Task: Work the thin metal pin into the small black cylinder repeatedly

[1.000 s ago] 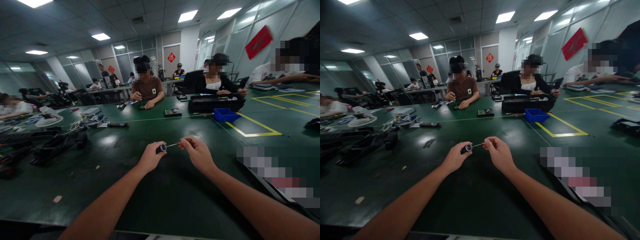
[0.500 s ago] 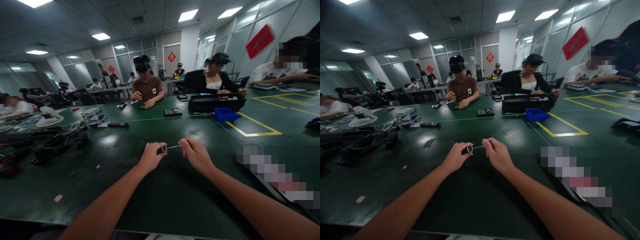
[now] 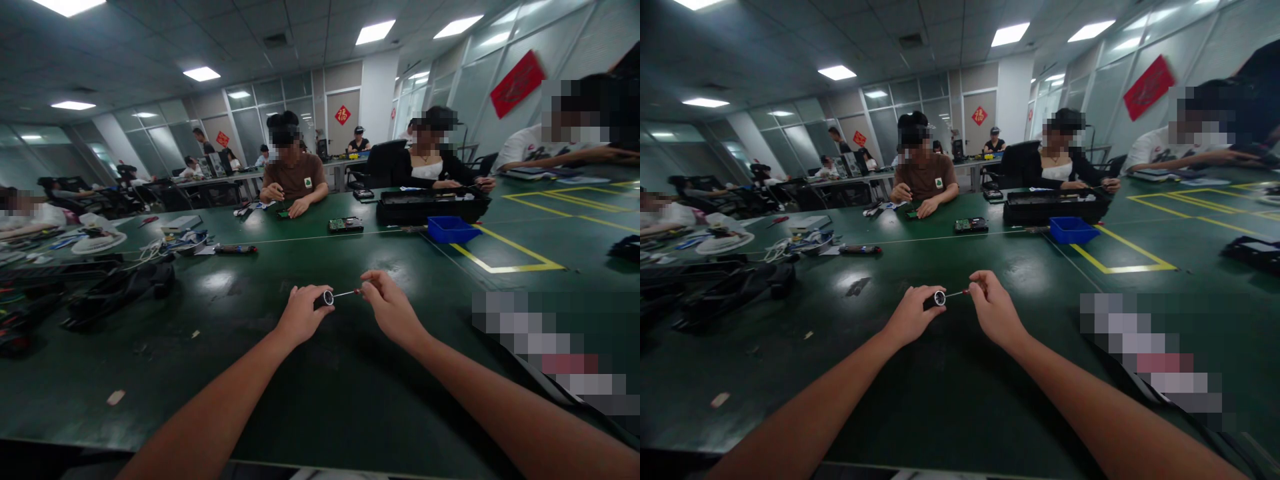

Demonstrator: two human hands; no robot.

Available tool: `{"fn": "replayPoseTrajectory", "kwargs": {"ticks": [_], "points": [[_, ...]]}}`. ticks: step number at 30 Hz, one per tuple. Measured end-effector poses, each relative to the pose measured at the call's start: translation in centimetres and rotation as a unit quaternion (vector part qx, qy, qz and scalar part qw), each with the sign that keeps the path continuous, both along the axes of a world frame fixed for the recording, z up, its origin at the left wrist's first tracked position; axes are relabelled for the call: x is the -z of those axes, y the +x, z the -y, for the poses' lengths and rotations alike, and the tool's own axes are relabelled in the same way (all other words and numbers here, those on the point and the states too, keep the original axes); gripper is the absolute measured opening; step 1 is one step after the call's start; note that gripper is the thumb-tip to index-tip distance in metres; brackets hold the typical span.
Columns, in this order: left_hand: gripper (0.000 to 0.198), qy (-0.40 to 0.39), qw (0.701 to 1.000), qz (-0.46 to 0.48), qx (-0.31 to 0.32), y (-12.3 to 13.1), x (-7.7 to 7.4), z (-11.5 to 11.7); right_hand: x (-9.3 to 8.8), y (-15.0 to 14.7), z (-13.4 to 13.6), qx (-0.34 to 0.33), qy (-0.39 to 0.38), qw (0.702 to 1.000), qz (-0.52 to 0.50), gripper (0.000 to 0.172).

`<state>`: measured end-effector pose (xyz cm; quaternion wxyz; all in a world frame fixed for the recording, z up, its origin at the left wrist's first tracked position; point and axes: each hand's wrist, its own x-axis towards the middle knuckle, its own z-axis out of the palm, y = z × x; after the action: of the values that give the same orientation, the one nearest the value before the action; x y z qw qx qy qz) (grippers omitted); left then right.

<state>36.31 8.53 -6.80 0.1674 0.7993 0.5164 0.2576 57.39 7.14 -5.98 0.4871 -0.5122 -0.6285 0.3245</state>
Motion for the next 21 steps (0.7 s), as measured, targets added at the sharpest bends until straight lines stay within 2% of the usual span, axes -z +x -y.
{"fn": "replayPoseTrajectory", "kwargs": {"ticks": [3,6,8,13,17,21], "points": [[0.036,0.011,1.0,-0.001,-0.026,0.0,-0.2,-0.2,0.2,-0.3,-0.4,-0.018,-0.036,0.994,-0.097,0.026],[0.036,0.041,0.999,-0.004,-0.006,0.0,-0.6,-0.3,0.6,-0.3,-1.2,-0.033,-0.113,0.962,-0.245,0.029],[0.037,0.051,0.998,-0.019,0.008,0.0,-0.8,-0.3,1.0,-0.2,-1.6,-0.026,-0.143,0.946,-0.29,0.027],[0.039,0.017,0.999,-0.037,0.007,-0.2,-0.6,-0.4,1.5,0.2,-2.0,0.029,-0.118,0.959,-0.255,0.027],[0.04,0.008,1.0,-0.023,0.005,-0.6,-0.1,-0.6,1.3,0.0,-1.6,0.018,-0.072,0.977,-0.202,0.035],[0.04,0.018,1.0,-0.013,0.015,-0.6,0.2,-0.6,0.9,-0.4,-1.2,-0.001,-0.057,0.981,-0.184,0.037]]}}
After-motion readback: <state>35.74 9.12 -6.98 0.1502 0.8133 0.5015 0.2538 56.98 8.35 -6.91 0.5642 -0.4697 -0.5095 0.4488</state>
